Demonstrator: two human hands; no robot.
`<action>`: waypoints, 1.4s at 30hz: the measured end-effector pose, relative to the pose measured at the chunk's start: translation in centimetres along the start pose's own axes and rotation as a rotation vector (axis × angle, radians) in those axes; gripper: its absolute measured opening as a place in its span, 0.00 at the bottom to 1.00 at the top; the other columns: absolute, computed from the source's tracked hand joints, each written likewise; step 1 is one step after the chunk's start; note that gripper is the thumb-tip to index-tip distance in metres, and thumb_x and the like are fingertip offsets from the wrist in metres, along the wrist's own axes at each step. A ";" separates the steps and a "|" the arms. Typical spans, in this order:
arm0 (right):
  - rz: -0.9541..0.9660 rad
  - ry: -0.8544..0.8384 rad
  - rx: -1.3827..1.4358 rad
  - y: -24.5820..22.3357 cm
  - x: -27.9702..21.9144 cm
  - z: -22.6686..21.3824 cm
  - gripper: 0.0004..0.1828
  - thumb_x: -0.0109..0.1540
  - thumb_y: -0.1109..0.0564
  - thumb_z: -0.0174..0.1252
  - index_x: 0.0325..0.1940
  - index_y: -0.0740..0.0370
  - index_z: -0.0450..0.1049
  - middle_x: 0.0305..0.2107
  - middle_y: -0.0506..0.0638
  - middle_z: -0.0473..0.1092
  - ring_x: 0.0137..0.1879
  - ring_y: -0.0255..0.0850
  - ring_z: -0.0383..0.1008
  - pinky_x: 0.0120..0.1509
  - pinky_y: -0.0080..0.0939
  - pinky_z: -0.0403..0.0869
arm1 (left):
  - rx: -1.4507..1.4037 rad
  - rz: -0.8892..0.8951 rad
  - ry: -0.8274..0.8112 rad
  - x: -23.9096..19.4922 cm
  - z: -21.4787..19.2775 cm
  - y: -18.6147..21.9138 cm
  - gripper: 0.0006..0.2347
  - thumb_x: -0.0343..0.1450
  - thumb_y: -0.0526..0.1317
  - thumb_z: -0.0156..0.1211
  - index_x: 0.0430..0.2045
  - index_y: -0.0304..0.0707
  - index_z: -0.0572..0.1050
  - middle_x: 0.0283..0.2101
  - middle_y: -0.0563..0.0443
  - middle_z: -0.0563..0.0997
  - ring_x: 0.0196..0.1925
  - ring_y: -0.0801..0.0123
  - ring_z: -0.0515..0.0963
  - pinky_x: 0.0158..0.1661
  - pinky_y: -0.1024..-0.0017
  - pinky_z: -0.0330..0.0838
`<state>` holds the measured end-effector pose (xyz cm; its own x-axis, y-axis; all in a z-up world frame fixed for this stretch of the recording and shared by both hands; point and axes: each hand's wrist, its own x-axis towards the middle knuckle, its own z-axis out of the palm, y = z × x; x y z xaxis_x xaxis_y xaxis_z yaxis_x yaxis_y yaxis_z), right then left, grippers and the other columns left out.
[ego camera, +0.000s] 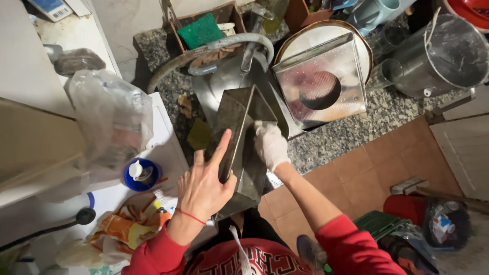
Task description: Wash various baking pans, pots, and utensils in a kitchen sink.
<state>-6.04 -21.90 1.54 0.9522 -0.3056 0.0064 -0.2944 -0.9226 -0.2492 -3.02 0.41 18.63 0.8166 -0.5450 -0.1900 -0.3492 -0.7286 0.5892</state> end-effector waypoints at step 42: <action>0.047 0.146 0.205 17.1 -5.8 -2.9 0.25 0.56 0.57 0.66 0.57 0.64 0.76 0.45 0.62 0.76 0.50 0.59 0.75 0.54 0.51 0.75 | -0.773 -0.105 0.083 0.5 2.6 -12.5 0.34 0.69 0.36 0.55 0.73 0.35 0.51 0.71 0.41 0.67 0.70 0.62 0.67 0.65 0.70 0.58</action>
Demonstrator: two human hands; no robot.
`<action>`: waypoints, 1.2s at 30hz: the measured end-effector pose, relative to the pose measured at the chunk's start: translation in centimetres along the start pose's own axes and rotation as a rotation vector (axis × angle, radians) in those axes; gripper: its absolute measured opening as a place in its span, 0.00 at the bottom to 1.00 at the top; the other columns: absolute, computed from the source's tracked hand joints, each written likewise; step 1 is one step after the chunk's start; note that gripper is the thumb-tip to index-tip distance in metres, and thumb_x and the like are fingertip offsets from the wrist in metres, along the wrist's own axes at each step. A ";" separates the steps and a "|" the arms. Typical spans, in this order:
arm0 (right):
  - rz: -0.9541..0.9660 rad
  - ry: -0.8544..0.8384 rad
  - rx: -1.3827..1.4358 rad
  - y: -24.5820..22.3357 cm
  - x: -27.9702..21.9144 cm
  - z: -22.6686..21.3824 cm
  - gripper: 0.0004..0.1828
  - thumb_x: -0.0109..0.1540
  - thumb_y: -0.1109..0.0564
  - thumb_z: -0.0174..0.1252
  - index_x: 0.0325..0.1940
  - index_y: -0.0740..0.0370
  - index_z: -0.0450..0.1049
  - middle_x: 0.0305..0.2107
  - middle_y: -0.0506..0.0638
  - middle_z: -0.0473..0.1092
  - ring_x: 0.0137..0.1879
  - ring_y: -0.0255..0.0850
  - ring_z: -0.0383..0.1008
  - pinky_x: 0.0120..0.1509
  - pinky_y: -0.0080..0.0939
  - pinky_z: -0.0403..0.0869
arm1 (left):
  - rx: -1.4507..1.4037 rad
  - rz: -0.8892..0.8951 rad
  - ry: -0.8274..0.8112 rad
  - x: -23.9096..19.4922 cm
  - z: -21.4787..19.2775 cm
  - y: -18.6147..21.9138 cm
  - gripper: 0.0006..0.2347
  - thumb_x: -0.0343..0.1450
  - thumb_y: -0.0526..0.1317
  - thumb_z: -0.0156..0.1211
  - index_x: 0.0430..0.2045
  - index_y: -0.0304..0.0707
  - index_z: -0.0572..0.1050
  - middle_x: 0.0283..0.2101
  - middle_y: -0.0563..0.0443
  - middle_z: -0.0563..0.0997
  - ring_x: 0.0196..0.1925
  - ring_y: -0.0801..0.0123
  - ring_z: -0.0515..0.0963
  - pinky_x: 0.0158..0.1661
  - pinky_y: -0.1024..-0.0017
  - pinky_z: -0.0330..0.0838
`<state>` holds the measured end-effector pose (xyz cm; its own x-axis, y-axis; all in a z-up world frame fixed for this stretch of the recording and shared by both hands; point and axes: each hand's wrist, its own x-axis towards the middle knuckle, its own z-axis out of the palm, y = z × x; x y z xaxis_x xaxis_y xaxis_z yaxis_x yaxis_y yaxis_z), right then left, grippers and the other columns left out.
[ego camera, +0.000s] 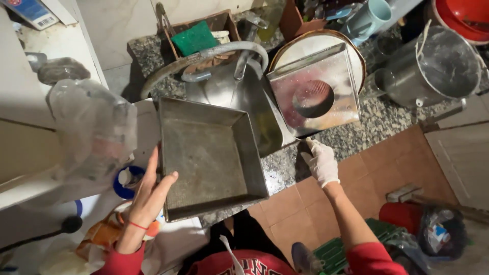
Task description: Wash various baking pans, pots, and utensils in a kitchen sink.
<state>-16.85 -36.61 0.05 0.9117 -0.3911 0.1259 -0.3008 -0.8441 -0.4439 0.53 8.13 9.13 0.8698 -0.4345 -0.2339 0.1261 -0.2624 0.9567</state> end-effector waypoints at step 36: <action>0.725 -0.687 0.853 -3.6 14.9 -2.1 0.43 0.60 0.37 0.53 0.76 0.57 0.59 0.71 0.47 0.59 0.77 0.43 0.52 0.76 0.53 0.52 | -0.699 -0.626 -0.067 13.2 7.9 -12.9 0.18 0.66 0.46 0.64 0.46 0.38 0.82 0.51 0.54 0.83 0.52 0.69 0.78 0.53 0.72 0.69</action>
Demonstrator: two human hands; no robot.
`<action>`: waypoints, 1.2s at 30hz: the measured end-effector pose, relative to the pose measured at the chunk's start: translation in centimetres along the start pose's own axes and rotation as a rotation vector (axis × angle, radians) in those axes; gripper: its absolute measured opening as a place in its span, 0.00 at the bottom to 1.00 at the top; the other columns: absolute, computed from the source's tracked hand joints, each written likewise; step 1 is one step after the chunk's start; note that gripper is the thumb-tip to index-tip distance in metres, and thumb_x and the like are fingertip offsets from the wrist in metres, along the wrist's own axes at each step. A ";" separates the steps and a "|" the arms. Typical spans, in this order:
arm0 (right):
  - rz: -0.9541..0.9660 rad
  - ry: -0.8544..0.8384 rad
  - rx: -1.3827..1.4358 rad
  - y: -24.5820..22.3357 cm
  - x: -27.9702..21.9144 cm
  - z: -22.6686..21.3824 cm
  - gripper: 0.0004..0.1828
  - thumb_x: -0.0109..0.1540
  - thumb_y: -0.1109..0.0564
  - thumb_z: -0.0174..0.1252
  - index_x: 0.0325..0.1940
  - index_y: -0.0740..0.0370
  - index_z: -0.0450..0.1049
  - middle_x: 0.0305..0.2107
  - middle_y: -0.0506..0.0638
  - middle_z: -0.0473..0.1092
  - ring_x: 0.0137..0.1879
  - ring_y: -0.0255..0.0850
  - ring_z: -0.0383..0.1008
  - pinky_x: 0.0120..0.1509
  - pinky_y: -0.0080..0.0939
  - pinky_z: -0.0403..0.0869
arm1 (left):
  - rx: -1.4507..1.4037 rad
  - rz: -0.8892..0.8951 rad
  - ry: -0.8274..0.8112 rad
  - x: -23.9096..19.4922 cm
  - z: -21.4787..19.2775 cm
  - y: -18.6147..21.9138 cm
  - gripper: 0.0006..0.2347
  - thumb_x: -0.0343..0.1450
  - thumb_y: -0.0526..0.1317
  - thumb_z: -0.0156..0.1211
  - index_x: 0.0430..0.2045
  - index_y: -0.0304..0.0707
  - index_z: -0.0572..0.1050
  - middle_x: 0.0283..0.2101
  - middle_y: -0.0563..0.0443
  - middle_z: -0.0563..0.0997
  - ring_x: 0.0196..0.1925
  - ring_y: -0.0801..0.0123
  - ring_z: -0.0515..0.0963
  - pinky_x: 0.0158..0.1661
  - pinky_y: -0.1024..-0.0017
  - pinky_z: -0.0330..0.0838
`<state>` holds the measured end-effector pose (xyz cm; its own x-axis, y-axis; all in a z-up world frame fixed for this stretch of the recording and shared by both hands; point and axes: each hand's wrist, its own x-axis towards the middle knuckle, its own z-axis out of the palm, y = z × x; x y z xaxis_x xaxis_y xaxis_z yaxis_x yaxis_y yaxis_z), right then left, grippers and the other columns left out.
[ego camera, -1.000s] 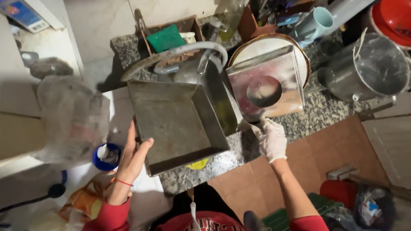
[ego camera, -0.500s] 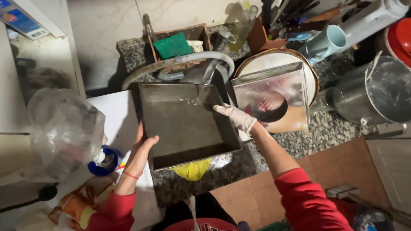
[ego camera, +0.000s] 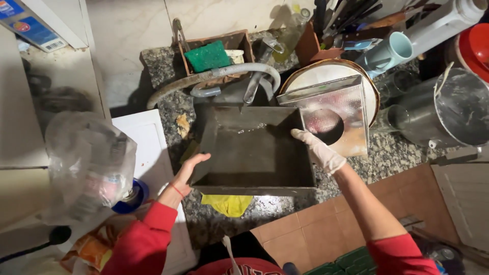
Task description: Wash various baking pans, pots, and utensils in a kitchen sink.
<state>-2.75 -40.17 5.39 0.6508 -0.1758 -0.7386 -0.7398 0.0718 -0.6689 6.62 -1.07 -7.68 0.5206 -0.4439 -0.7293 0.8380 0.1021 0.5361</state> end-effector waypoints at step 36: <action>-0.026 -0.273 0.220 1.5 2.6 4.5 0.53 0.64 0.28 0.58 0.80 0.65 0.53 0.66 0.60 0.61 0.64 0.39 0.68 0.65 0.40 0.67 | 0.309 0.646 0.337 -4.8 -0.3 -3.8 0.27 0.64 0.43 0.64 0.58 0.28 0.69 0.50 0.43 0.79 0.51 0.58 0.77 0.53 0.65 0.71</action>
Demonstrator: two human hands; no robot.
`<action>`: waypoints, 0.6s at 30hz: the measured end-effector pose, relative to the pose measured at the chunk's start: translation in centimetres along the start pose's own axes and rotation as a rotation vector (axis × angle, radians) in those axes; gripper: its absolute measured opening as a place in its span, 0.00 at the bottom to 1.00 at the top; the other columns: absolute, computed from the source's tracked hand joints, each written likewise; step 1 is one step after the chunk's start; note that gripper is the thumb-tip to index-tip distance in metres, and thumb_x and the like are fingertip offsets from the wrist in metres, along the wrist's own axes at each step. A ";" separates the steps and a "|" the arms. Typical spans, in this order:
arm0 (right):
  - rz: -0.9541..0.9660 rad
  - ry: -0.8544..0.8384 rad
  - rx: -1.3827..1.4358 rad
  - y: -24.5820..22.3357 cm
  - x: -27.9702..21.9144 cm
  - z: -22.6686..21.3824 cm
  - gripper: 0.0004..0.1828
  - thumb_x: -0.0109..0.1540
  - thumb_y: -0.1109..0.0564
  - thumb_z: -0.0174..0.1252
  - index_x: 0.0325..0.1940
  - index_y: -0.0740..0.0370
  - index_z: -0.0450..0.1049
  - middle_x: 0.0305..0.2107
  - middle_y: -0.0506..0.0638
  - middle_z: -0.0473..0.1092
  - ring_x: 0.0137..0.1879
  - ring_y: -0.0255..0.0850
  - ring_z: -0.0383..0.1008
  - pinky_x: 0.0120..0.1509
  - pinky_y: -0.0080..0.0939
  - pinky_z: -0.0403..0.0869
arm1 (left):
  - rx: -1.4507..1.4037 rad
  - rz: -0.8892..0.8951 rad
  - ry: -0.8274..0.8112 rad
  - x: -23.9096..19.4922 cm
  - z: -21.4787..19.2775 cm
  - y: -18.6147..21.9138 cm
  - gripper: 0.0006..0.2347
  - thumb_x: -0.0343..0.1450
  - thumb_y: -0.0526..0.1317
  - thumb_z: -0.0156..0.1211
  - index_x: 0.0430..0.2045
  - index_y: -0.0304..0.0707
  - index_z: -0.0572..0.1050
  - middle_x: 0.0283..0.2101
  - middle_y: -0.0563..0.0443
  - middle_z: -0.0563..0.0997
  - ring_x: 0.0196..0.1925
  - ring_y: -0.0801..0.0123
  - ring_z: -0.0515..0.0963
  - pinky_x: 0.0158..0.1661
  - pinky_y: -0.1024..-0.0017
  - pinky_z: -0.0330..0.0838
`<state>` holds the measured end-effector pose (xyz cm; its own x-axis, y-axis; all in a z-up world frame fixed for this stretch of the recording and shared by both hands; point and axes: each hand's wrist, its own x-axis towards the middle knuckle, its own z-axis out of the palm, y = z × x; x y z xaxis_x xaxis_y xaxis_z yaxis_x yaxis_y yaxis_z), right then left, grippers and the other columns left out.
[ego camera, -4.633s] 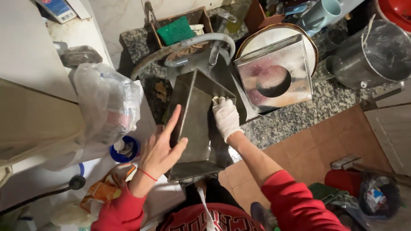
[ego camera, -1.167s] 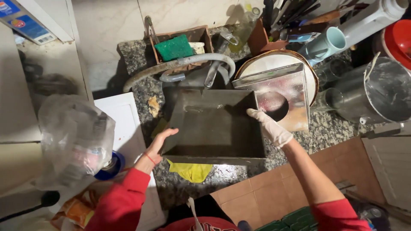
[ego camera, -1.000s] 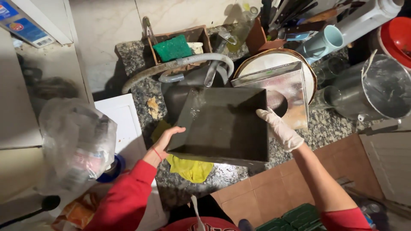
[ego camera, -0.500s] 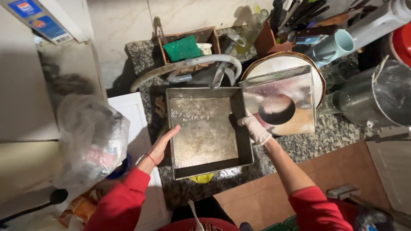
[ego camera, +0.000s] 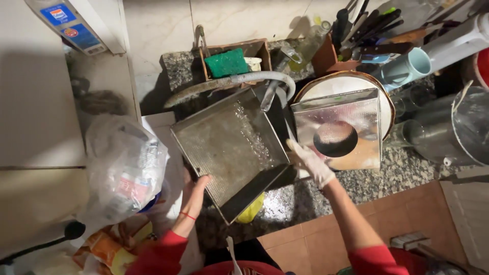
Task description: Wash various baking pans, pots, and utensils in a kitchen sink.
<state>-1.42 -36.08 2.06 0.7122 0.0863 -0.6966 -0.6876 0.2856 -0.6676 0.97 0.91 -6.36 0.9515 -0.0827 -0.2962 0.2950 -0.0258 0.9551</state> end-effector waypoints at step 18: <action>-0.159 0.140 0.086 10.8 3.7 0.0 0.23 0.56 0.64 0.68 0.55 0.68 0.75 0.43 0.55 0.79 0.51 0.42 0.78 0.62 0.41 0.73 | -0.576 -0.212 -0.210 -4.4 0.0 -4.2 0.45 0.67 0.69 0.43 0.72 0.42 0.34 0.66 0.61 0.57 0.61 0.72 0.77 0.57 0.65 0.76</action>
<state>-6.18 -32.70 -7.73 0.7803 -0.0978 -0.6177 -0.5489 0.3663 -0.7514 -4.49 1.43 -9.08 0.8475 -0.3287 -0.4166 0.5295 0.4708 0.7057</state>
